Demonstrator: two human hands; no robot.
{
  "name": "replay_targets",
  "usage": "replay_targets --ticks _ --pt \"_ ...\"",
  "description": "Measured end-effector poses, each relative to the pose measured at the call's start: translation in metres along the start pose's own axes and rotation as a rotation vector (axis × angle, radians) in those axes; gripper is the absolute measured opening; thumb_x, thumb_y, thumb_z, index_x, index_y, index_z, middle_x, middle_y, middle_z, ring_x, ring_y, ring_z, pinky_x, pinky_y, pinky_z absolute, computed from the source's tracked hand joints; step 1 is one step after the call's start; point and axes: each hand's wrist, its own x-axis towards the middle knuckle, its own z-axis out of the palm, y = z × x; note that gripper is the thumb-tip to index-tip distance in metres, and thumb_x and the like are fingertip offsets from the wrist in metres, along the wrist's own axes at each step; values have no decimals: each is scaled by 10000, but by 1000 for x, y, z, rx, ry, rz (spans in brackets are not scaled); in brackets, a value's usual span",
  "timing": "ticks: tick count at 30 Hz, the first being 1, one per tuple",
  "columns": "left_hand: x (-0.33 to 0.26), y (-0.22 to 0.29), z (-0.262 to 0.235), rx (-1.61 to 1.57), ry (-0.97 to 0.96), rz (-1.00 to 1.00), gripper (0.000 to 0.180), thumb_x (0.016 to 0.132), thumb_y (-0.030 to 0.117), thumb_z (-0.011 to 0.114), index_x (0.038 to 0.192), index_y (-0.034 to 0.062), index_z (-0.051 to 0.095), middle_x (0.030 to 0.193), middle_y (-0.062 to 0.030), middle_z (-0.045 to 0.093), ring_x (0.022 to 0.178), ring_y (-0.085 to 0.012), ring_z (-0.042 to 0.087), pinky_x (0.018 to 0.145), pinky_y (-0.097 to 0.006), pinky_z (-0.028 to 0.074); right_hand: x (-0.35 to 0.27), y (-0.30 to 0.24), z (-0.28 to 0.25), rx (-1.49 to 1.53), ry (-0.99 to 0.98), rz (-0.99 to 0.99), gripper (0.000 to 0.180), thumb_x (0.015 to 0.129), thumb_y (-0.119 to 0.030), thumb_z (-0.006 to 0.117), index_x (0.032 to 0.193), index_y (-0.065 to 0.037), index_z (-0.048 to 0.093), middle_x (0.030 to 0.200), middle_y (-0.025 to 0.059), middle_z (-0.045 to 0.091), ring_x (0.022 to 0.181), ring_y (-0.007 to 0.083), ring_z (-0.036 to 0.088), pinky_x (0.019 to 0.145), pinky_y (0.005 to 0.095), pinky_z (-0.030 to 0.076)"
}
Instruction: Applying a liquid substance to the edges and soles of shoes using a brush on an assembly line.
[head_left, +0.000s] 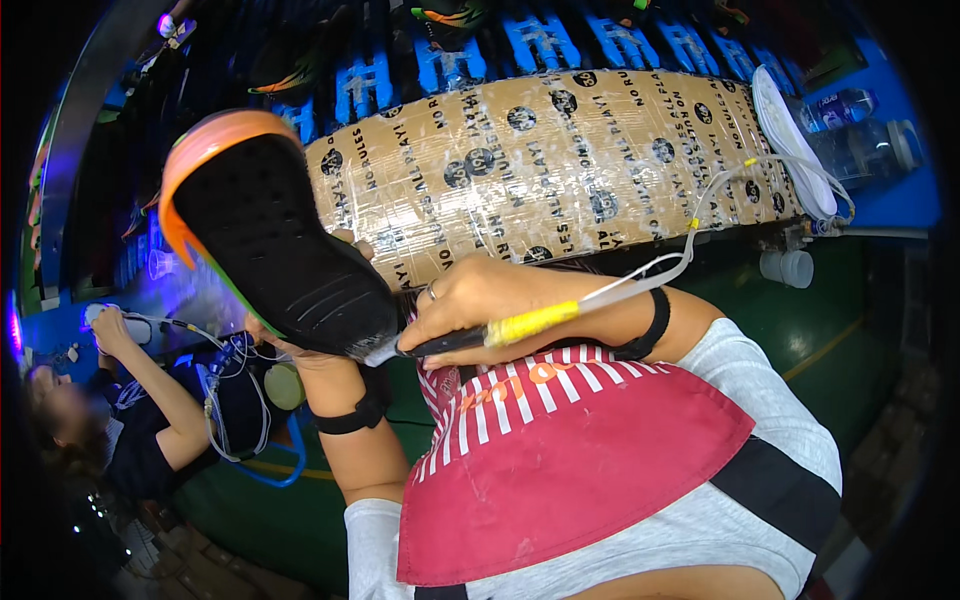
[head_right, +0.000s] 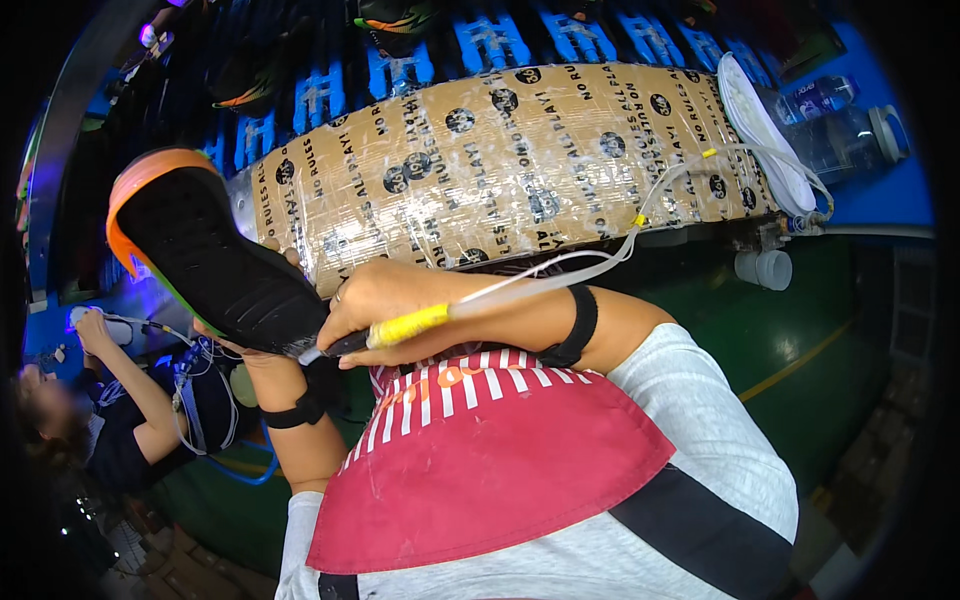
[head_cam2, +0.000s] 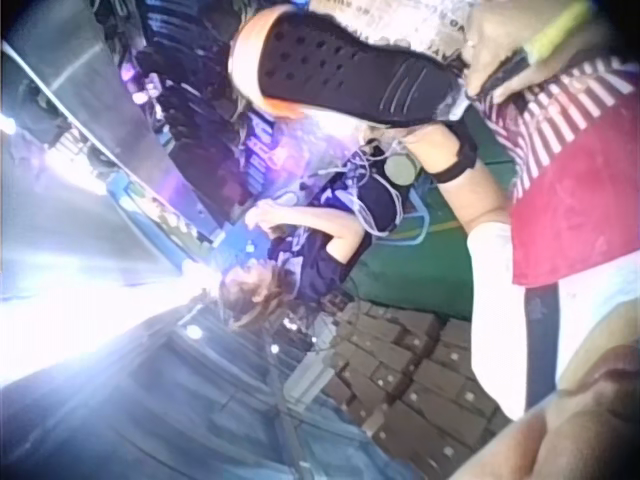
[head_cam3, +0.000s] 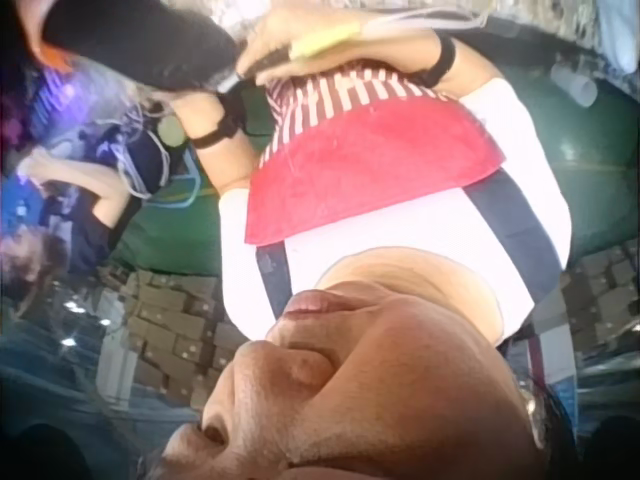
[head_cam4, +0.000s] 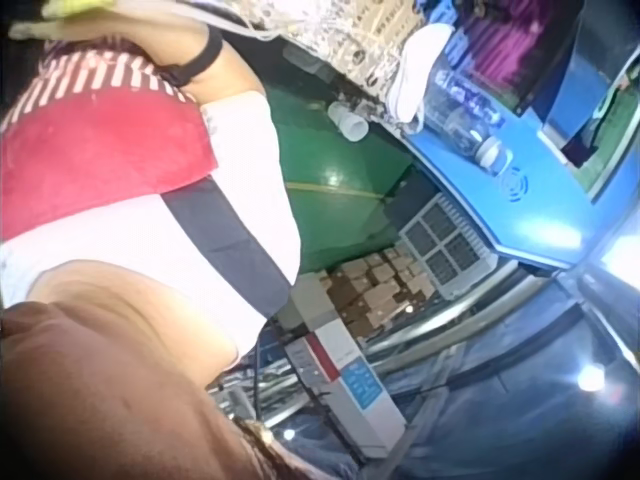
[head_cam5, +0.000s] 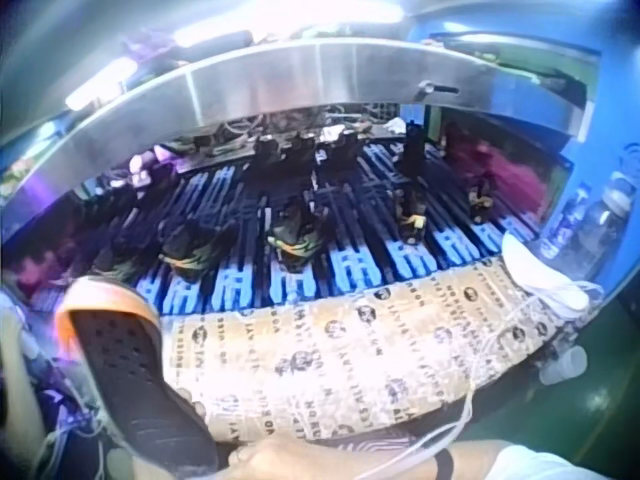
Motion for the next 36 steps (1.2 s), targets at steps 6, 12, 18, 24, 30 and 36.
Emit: replay_targets --ticks 6,12,18,24,30,36 --pt "5 1 20 101 36 -75 914 644 558 639 1285 -23 343 1180 -236 478 1019 -371 527 858 -477 464 -1 -1 -6 55 -28 57 234 701 -183 688 921 -103 678 774 129 645 712 284 617 628 350 486" --pt "7 10 18 94 107 -259 710 721 375 542 1246 -82 398 1165 -225 530 1004 -302 579 893 -391 470 -2 5 -13 -88 -179 -170 177 741 -136 666 908 -80 651 628 85 560 579 249 574 521 343 449" --pt "23 8 38 88 49 -511 459 840 204 471 1175 -109 470 1114 -221 566 978 -263 599 878 -348 476 -4 14 0 -177 -70 -160 229 723 -168 642 944 -107 651 682 100 580 647 287 592 552 367 467" --pt "27 12 43 296 256 -608 395 812 189 545 1102 -78 535 1034 -180 612 874 -218 630 791 -302 509 -6 7 -7 -124 -145 -220 272 678 -81 637 950 -80 646 679 54 551 643 215 575 546 329 458" --pt "30 10 38 546 331 -643 366 770 148 620 1079 -37 554 979 -141 624 835 -190 622 750 -286 508 -3 6 -2 -250 -143 -207 283 668 -82 630 950 -76 645 703 51 560 667 220 579 551 328 460" --pt "28 17 63 525 430 -763 380 769 165 630 1086 -28 550 973 -129 623 823 -183 620 722 -276 508 -7 1 -9 -252 -95 -206 263 681 -90 608 940 -83 648 707 46 573 667 204 581 561 303 472"
